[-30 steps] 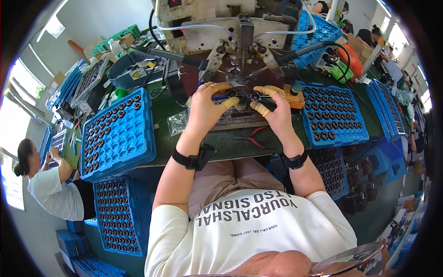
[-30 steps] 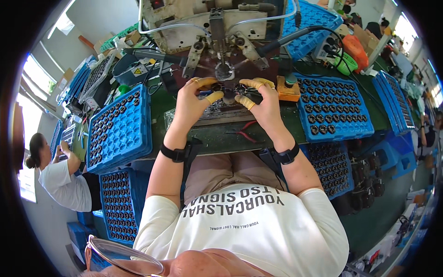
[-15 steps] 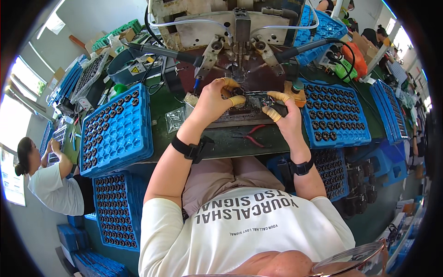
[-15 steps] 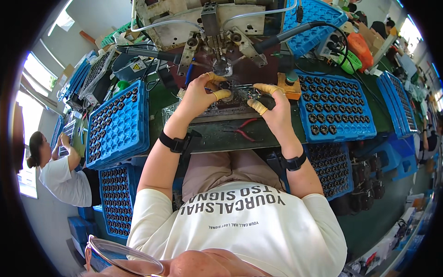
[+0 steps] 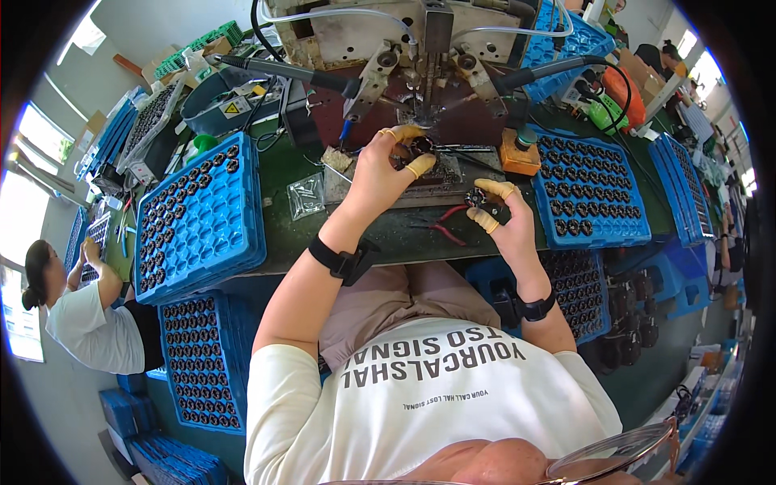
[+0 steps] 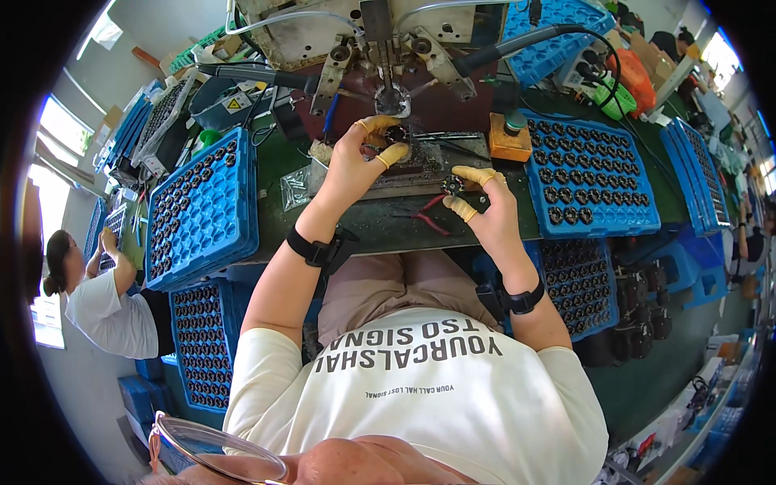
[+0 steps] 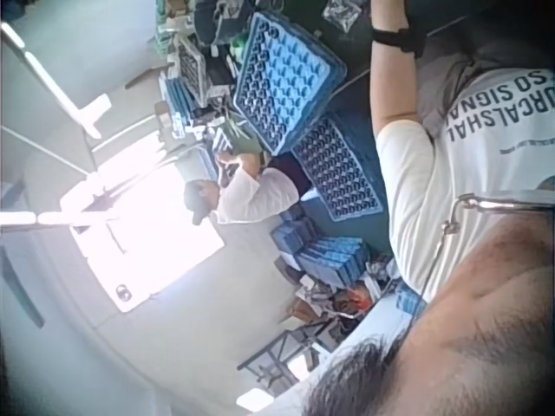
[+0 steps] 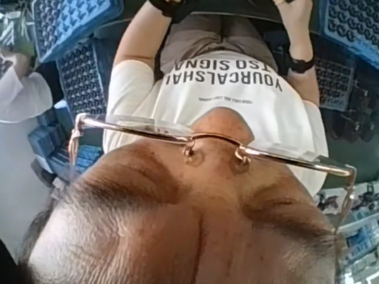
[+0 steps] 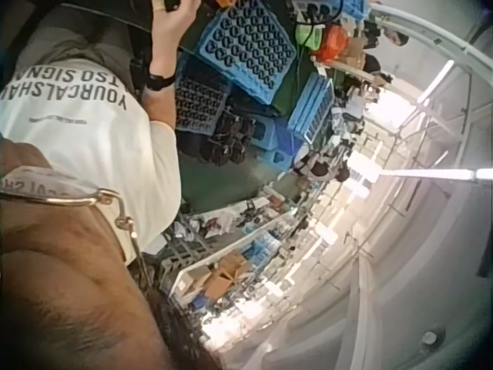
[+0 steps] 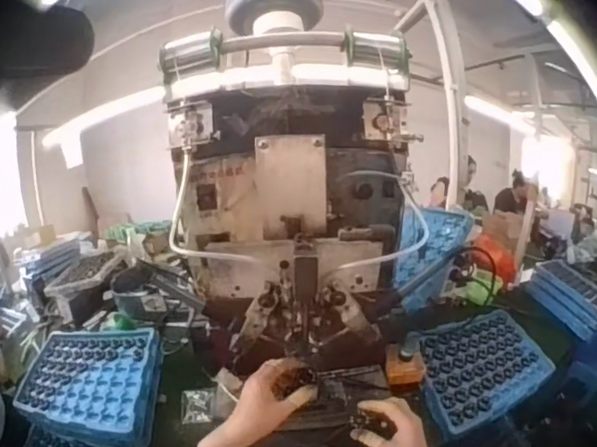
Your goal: Operate a specialized assembly machine by picking electronic components from a tray, placing them in the machine for processing, and returning them to a storage tray.
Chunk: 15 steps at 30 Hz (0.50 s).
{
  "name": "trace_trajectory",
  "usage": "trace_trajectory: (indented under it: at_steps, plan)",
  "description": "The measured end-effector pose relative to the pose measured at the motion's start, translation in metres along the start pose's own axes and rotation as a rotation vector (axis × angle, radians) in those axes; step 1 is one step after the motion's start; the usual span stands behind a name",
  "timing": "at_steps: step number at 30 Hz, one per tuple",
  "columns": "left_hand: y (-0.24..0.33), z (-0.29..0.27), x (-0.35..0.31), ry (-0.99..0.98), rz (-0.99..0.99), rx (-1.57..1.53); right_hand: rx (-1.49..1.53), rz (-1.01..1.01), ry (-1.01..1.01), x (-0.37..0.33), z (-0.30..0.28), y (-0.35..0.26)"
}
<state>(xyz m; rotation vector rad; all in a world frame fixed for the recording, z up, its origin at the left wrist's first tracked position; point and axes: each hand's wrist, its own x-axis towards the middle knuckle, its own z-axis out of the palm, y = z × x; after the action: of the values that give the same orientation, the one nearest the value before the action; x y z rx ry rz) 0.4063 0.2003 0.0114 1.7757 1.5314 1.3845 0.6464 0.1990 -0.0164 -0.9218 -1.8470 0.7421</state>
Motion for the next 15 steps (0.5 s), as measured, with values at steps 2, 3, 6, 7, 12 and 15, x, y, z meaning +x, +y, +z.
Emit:
trace_trajectory:
  at_steps: [2, 3, 6, 7, 12, 15]
  plan:
    - [-0.001, 0.0, -0.005, 0.064, 0.066, -0.001, -0.011, 0.008, 0.0, 0.002, -0.002, -0.001]
    - [-0.001, 0.0, -0.009, 0.068, 0.068, -0.001, -0.105, -0.077, 0.06, 0.005, -0.006, 0.001]
    - [0.002, -0.007, -0.026, 0.181, 0.135, -0.052, -0.272, -0.156, 0.19, 0.013, -0.02, 0.002]
    - [0.007, -0.012, -0.033, 0.203, 0.134, 0.058, -0.279, -0.133, 0.21, 0.014, -0.024, 0.004]
    - [0.009, -0.005, -0.081, -0.069, -0.11, -0.321, -0.072, -0.137, 0.014, 0.005, -0.006, -0.022]
    - [0.021, 0.006, -0.089, -0.155, -0.271, -0.649, -0.033, -0.205, -0.108, -0.005, 0.018, -0.026]
